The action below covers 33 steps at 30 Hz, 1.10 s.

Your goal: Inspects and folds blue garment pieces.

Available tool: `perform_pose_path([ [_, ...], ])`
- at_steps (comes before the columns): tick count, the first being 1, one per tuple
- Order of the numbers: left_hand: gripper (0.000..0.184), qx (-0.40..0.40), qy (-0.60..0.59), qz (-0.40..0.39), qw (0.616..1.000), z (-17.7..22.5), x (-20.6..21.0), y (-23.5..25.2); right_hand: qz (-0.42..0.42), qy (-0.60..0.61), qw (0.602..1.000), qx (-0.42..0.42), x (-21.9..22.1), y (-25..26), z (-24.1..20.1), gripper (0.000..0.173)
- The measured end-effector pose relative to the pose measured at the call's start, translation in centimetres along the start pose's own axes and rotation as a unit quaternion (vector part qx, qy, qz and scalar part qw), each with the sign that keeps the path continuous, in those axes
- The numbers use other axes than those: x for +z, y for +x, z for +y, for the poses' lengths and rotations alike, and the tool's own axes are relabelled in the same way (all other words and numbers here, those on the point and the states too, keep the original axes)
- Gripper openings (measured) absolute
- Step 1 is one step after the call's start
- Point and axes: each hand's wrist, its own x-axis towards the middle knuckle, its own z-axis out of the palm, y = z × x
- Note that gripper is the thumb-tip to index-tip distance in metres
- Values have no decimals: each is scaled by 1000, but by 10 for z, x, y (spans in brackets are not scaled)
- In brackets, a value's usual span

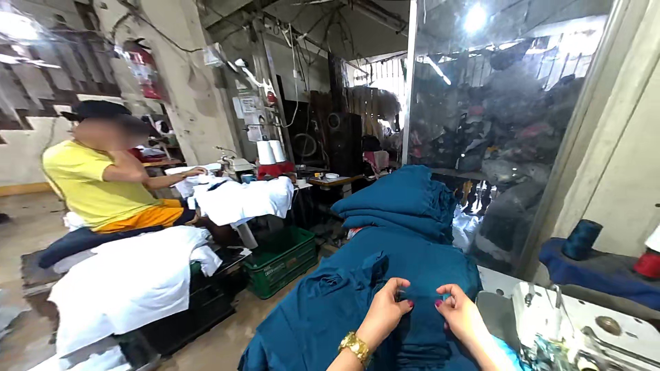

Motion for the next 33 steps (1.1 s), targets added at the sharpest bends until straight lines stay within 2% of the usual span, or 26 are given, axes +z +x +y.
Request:
perform_pose_path([
  [2, 55, -36, 110, -12, 993, 1, 4, 1, -2, -38, 999, 32, 5, 10, 10, 44],
  [4, 63, -21, 228, 11, 973, 8, 5, -6, 29, -24, 999, 19, 9, 12, 11, 49],
  [5, 62, 26, 272, 43, 961, 7, 6, -12, 51, -8, 999, 7, 10, 13, 13, 50],
  [7, 45, 187, 299, 103, 930, -5, 13, -23, 86, 8, 996, -25, 12, 14, 20, 50],
  [8, 37, 247, 311, 87, 914, -11, 18, -28, 96, 7, 995, -39, 11, 15, 22, 51],
  [9, 37, 261, 338, 27, 904, -16, 24, -35, 97, 0, 994, -47, 10, 15, 24, 51],
  [11, 57, 184, 412, -145, 881, -17, 31, -50, 95, -22, 994, -49, 10, 16, 27, 51],
  [12, 61, 167, 425, -176, 872, -17, 31, -56, 90, -30, 994, -47, 10, 15, 27, 50],
  [13, 60, 172, 415, -162, 879, -19, 28, -64, 83, -34, 995, -47, 11, 14, 27, 50],
  [14, 57, 195, 382, -110, 897, -23, 21, -74, 76, -35, 995, -51, 12, 13, 27, 49],
  [16, 41, 244, 302, 58, 920, -38, 5, -97, 70, -24, 995, -67, 11, 9, 26, 46],
  [18, 24, 213, 242, 186, 928, -55, -13, -122, 109, 0, 988, -113, 10, 4, 27, 36],
  [19, 23, 171, 235, 204, 935, -63, -19, -132, 147, 9, 977, -157, 11, 0, 29, 30],
  [21, 27, 115, 272, 174, 939, -77, -20, -145, 228, 3, 933, -277, 19, -6, 32, 25],
  [23, 28, 120, 335, 153, 922, -87, -15, -145, 249, 7, 895, -369, 32, -24, 28, 24],
  [24, 24, 124, 344, 152, 918, -90, -16, -141, 231, 15, 889, -396, 41, -40, 26, 23],
  [26, 17, 99, 299, 124, 941, -85, -27, -134, 157, 26, 896, -415, 63, -79, 27, 20],
  [29, 15, 60, 247, 59, 965, -70, -46, -130, 37, 34, 918, -392, 95, -118, 46, 20],
  [31, 15, 92, 267, 61, 957, -63, -52, -129, -19, 36, 944, -329, 102, -133, 45, 21],
  [33, 17, 134, 318, 79, 935, -62, -50, -128, -29, 32, 957, -287, 108, -135, 45, 22],
])
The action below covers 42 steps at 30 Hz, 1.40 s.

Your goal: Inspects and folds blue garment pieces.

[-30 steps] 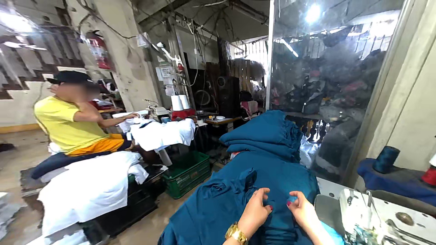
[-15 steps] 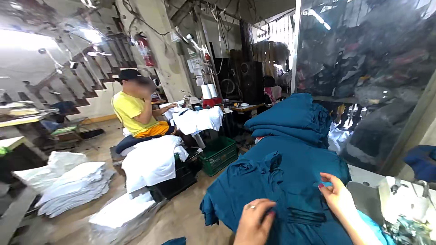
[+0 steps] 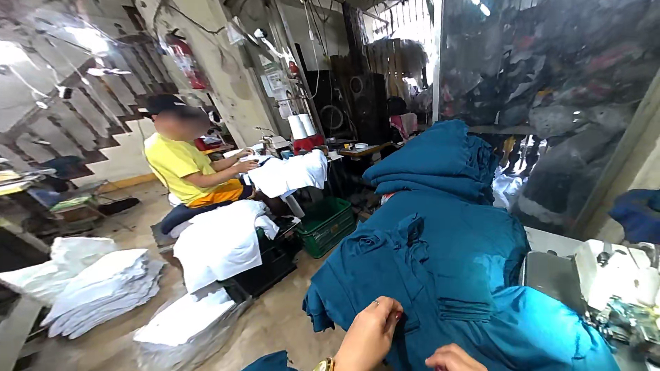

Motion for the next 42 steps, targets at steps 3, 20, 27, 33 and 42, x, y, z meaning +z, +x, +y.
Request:
perform_pose_path([
  [3, 33, -18, 83, -56, 995, 10, 8, 6, 30, -5, 1000, -3, 16, 1, 18, 22],
  [20, 25, -230, -264, -127, 928, -17, -21, 26, -15, 13, 1000, -11, 18, 16, 7, 23],
  [27, 30, -229, -353, -119, 899, -26, -12, 26, 3, -68, 997, -31, 28, 34, 0, 28],
  [33, 26, -189, -262, -144, 935, -35, -27, 32, -35, -332, 940, -63, 40, 54, -6, 42],
  [42, 26, 73, 75, 60, 993, -22, -153, 167, -134, -286, 947, 67, 35, 62, -22, 41],
])
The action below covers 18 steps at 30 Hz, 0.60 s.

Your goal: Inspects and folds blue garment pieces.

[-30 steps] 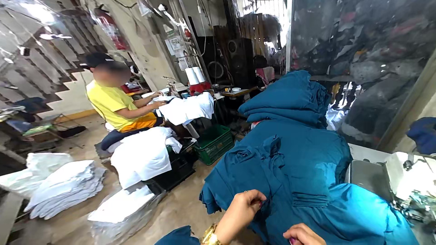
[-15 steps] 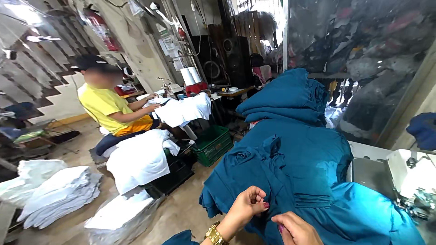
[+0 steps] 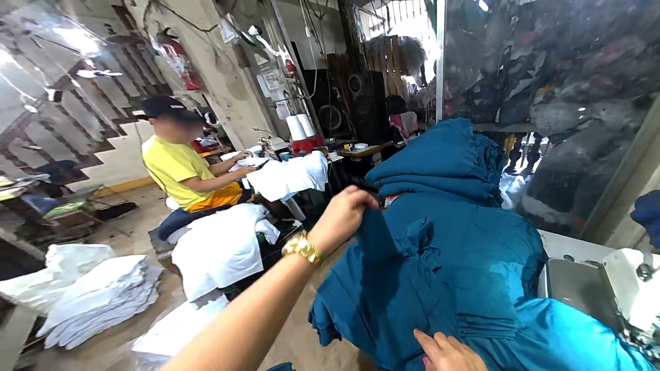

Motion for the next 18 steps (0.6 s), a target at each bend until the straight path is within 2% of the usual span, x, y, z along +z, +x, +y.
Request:
perform_pose_path([
  [2, 22, 58, 19, 3, 998, 6, -19, 21, -80, 22, 996, 40, -16, 2, -5, 44],
  [4, 23, 114, 21, -21, 993, 18, -29, 24, -116, 60, 990, 52, -23, 4, -4, 45],
  [6, 24, 179, 27, -45, 982, 28, -24, 10, -74, 130, 988, 31, -26, 2, 2, 45],
  [8, 26, 222, 36, -59, 973, 38, -5, -20, 54, 182, 982, 3, -35, 1, -1, 42],
  [10, 29, 220, 25, -79, 972, 45, 25, -62, 197, 164, 964, -65, -39, 9, 0, 40],
  [12, 27, 207, -7, -79, 975, 47, 56, -105, 261, 107, 948, -148, -32, 20, 8, 44],
  [15, 11, 181, -43, -20, 982, 47, 93, -157, 243, 43, 945, -214, -14, 21, 14, 44],
  [18, 9, 128, -112, -14, 985, 54, 104, -189, 200, 55, 951, -230, -4, 9, 15, 36],
])
